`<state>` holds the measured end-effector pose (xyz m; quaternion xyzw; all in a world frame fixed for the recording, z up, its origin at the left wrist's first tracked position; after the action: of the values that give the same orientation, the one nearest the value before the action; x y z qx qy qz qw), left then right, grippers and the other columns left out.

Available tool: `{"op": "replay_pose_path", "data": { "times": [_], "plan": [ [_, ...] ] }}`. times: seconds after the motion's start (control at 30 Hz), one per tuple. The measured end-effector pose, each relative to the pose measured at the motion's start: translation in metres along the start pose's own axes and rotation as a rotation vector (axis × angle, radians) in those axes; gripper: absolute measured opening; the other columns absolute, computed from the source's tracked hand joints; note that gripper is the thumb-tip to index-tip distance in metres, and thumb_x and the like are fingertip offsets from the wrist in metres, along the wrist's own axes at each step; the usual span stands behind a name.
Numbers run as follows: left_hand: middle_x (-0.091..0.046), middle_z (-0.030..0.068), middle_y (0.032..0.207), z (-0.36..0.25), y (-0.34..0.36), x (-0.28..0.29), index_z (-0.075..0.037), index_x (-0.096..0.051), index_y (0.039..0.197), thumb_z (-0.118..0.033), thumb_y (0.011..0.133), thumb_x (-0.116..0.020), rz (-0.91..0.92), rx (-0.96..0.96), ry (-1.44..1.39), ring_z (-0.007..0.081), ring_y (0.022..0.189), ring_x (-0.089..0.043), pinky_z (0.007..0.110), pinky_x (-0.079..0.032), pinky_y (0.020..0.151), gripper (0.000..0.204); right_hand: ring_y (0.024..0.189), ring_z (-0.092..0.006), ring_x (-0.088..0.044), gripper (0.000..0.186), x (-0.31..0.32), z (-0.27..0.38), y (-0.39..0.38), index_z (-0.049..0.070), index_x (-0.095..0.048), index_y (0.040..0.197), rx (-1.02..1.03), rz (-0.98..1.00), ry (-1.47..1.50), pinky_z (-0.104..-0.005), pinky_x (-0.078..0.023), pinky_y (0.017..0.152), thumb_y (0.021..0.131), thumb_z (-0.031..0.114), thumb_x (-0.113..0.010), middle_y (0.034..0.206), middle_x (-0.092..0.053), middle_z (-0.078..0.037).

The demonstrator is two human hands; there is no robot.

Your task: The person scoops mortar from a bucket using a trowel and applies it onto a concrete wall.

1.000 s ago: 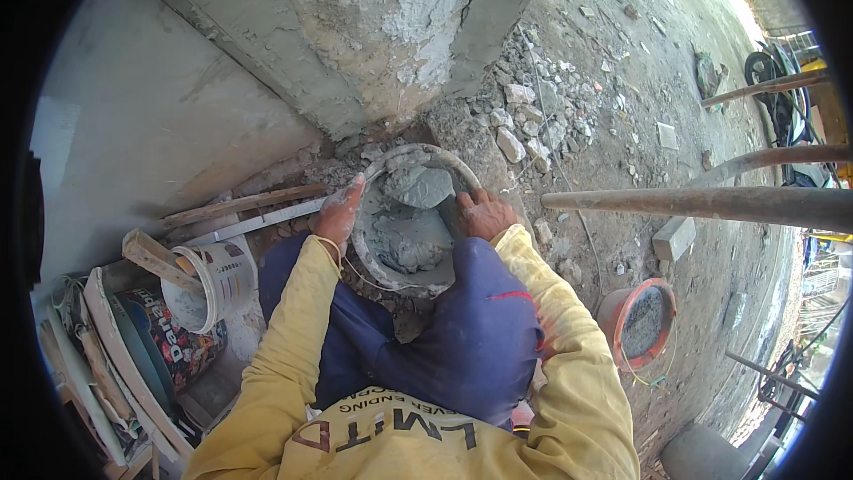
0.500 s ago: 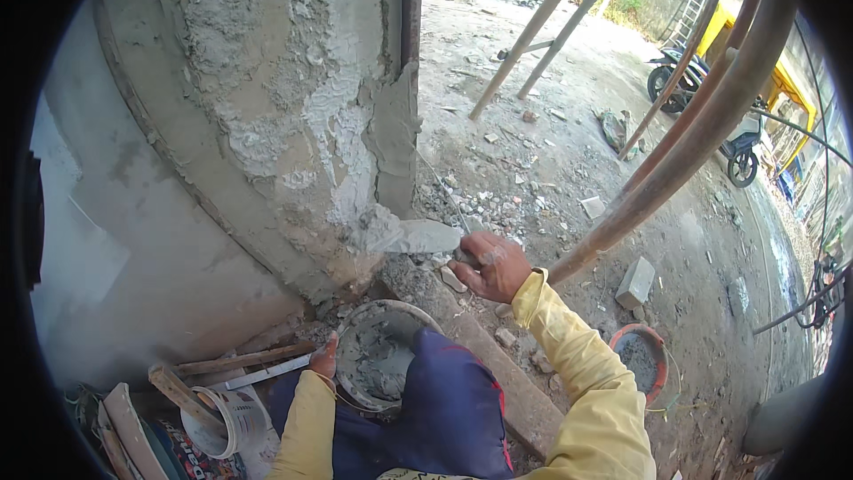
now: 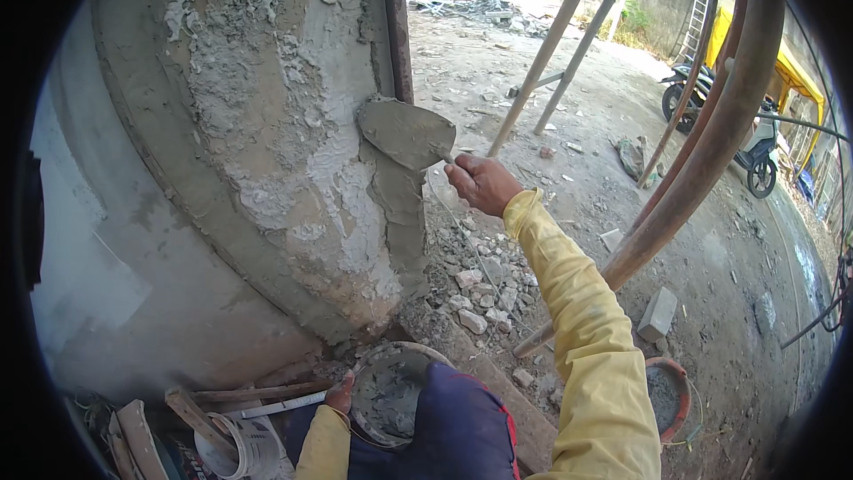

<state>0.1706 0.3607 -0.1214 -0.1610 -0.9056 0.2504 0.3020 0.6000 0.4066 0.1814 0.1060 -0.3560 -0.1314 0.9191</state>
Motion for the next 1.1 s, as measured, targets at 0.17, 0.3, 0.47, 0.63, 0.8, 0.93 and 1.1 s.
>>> {"op": "replay_pose_path", "data": {
  "times": [0.17,0.3,0.47,0.63,0.8,0.93,1.1],
  "plan": [
    [-0.051,0.0291,0.129,-0.012,-0.007,0.002,0.011,-0.052,0.125,-0.073,0.081,-0.048,0.024,0.036,-0.05,0.0355,0.124,-0.047,0.037,-0.036,0.103,0.095,0.069,-0.0303,-0.062,0.038,0.006,-0.01,0.013,-0.001,-0.059,0.089,-0.006,-0.027,-0.113,-0.0401,-0.047,0.068,0.097,0.034,-0.047,0.072,-0.062,-0.017],
    [-0.051,0.0304,0.128,-0.026,-0.019,0.002,0.014,-0.051,0.123,-0.075,0.079,-0.049,-0.018,0.112,-0.007,0.0362,0.123,-0.048,0.038,-0.037,0.102,0.099,0.077,-0.0402,-0.062,0.038,0.009,-0.009,0.009,-0.001,-0.06,0.096,-0.023,-0.064,-0.153,-0.0443,-0.047,0.073,0.096,0.034,-0.047,0.079,-0.063,-0.024],
    [-0.053,0.0293,0.127,-0.029,-0.021,-0.001,0.013,-0.053,0.122,-0.072,0.081,-0.049,-0.02,0.08,-0.107,0.035,0.123,-0.049,0.037,-0.036,0.102,0.095,0.074,-0.0415,-0.059,0.035,0.001,-0.045,-0.01,-0.001,-0.06,0.091,-0.071,-0.149,-0.141,-0.0458,-0.045,0.07,0.095,0.032,-0.048,0.074,-0.059,-0.024],
    [-0.057,0.0252,0.124,0.002,0.006,-0.002,0.006,-0.058,0.12,-0.066,0.087,-0.046,-0.027,-0.014,-0.07,0.0333,0.12,-0.052,0.036,-0.036,0.101,0.081,0.062,-0.0412,-0.054,0.033,-0.026,-0.072,-0.047,0.0,-0.057,0.085,-0.188,-0.318,0.104,-0.0442,-0.044,0.062,0.095,0.031,-0.051,0.067,-0.055,-0.022],
    [-0.059,0.0259,0.121,0.026,0.023,-0.006,0.004,-0.06,0.118,-0.065,0.089,-0.043,-0.054,-0.059,-0.061,0.0333,0.118,-0.053,0.037,-0.037,0.101,0.078,0.061,-0.0417,-0.055,0.034,-0.027,-0.012,-0.039,0.001,-0.056,0.084,-0.031,-0.194,-0.06,-0.0443,-0.044,0.06,0.094,0.033,-0.051,0.064,-0.056,-0.021],
    [-0.059,0.0262,0.119,0.001,0.006,0.0,0.006,-0.06,0.116,-0.064,0.087,-0.046,-0.007,-0.049,-0.045,0.0334,0.118,-0.053,0.038,-0.038,0.1,0.077,0.072,-0.0445,-0.06,0.036,-0.026,0.009,-0.018,0.002,-0.057,0.088,-0.051,-0.194,-0.348,-0.0494,-0.047,0.066,0.094,0.036,-0.047,0.072,-0.061,-0.025],
    [-0.064,0.0205,0.111,0.0,0.0,0.002,0.005,-0.063,0.111,-0.058,0.088,-0.054,-0.044,-0.024,-0.142,0.0302,0.107,-0.058,0.035,-0.04,0.095,0.068,0.076,-0.0453,-0.061,0.037,-0.037,-0.024,-0.022,0.002,-0.056,0.091,-0.129,-0.2,-0.409,-0.0519,-0.047,0.071,0.095,0.037,-0.044,0.074,-0.061,-0.027]
  ]
}}
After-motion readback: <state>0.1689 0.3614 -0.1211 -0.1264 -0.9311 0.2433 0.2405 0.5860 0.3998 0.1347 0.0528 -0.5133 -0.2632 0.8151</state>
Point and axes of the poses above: each hand's wrist, its own y-axis towards the middle knuckle, its own x-axis out of the back of the hand, z = x × y, the point moved 2 cm from there along y, towards the middle knuckle
